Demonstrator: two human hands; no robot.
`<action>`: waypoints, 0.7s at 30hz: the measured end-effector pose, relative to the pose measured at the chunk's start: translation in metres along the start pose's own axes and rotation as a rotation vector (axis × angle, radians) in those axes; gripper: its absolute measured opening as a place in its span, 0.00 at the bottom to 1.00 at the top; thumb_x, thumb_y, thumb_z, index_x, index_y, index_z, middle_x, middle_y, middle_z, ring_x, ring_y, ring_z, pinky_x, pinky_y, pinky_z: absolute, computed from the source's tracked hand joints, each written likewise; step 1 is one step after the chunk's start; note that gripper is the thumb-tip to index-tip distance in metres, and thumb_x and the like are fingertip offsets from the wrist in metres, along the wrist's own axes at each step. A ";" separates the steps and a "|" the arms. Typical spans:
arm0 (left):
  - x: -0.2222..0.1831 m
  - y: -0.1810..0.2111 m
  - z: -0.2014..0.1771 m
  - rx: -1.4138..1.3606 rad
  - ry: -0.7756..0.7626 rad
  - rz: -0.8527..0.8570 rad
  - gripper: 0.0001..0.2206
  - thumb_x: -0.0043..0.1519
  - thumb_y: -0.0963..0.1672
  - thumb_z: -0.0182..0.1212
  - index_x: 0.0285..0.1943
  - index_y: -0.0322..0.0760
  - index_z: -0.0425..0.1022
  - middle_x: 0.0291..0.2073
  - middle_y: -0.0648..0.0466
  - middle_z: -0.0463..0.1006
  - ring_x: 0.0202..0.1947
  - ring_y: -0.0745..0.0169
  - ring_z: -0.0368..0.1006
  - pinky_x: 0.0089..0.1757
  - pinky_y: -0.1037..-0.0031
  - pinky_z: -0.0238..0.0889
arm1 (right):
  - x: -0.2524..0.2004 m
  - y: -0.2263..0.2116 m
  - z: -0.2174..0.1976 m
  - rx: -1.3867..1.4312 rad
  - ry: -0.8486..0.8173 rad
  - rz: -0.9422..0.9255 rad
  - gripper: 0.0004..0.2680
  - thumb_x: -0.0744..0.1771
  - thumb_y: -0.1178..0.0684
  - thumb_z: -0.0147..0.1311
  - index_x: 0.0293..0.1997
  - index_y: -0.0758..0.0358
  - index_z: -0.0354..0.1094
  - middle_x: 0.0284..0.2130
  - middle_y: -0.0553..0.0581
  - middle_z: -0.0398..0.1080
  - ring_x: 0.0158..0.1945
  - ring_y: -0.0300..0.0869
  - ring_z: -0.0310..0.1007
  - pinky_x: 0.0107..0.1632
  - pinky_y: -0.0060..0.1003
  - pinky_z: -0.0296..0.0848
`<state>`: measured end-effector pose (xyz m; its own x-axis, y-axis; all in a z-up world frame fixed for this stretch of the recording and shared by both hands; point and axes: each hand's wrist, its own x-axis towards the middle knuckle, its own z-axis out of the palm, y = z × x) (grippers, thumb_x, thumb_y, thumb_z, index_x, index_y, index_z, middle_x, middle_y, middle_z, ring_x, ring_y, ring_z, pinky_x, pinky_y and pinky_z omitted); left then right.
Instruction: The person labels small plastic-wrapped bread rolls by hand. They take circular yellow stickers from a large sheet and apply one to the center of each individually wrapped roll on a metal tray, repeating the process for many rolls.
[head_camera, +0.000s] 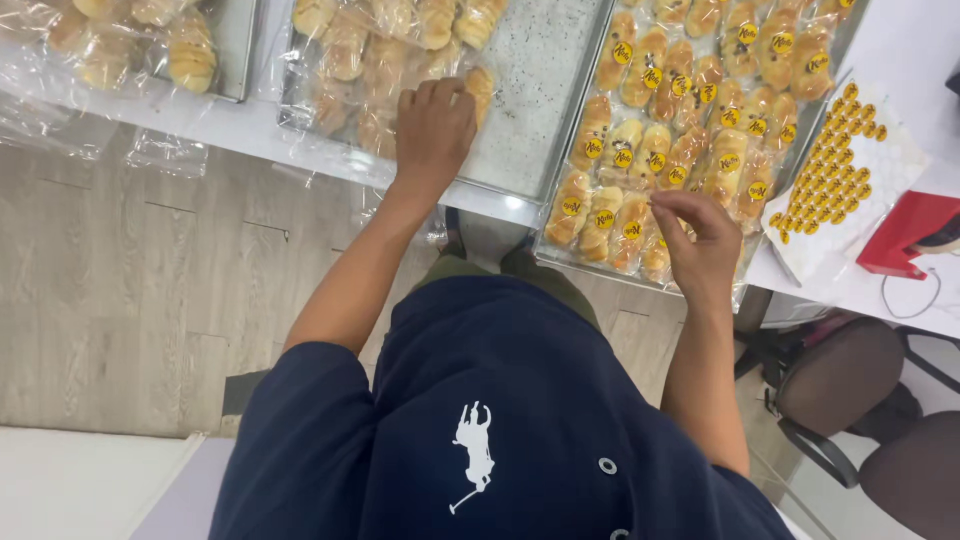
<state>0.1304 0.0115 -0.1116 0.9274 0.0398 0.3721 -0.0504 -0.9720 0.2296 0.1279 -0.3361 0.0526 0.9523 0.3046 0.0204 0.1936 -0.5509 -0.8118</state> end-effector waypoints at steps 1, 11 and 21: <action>-0.003 0.007 -0.003 -0.021 -0.009 0.013 0.02 0.61 0.41 0.68 0.39 0.43 0.80 0.46 0.55 0.79 0.44 0.54 0.73 0.40 0.65 0.60 | -0.002 0.002 -0.001 0.021 -0.016 -0.003 0.03 0.72 0.62 0.61 0.49 0.65 0.75 0.45 0.59 0.76 0.52 0.45 0.76 0.59 0.38 0.79; -0.083 0.071 -0.029 -0.158 -0.434 -0.197 0.37 0.64 0.55 0.72 0.76 0.42 0.57 0.65 0.41 0.70 0.59 0.39 0.70 0.45 0.52 0.71 | 0.015 0.038 -0.018 0.035 -0.189 -0.065 0.02 0.72 0.63 0.61 0.49 0.67 0.75 0.44 0.61 0.76 0.50 0.47 0.76 0.57 0.41 0.78; -0.120 0.083 0.005 -0.760 -0.483 -1.078 0.15 0.57 0.54 0.72 0.45 0.48 0.81 0.41 0.53 0.81 0.47 0.49 0.80 0.43 0.59 0.72 | 0.068 0.044 -0.019 0.319 -0.430 -0.228 0.05 0.68 0.68 0.65 0.46 0.70 0.76 0.46 0.67 0.74 0.54 0.56 0.77 0.57 0.46 0.78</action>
<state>0.0171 -0.0748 -0.1419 0.6649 0.4418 -0.6023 0.7161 -0.1479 0.6821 0.2057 -0.3546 0.0297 0.7005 0.7130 0.0303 0.2383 -0.1937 -0.9517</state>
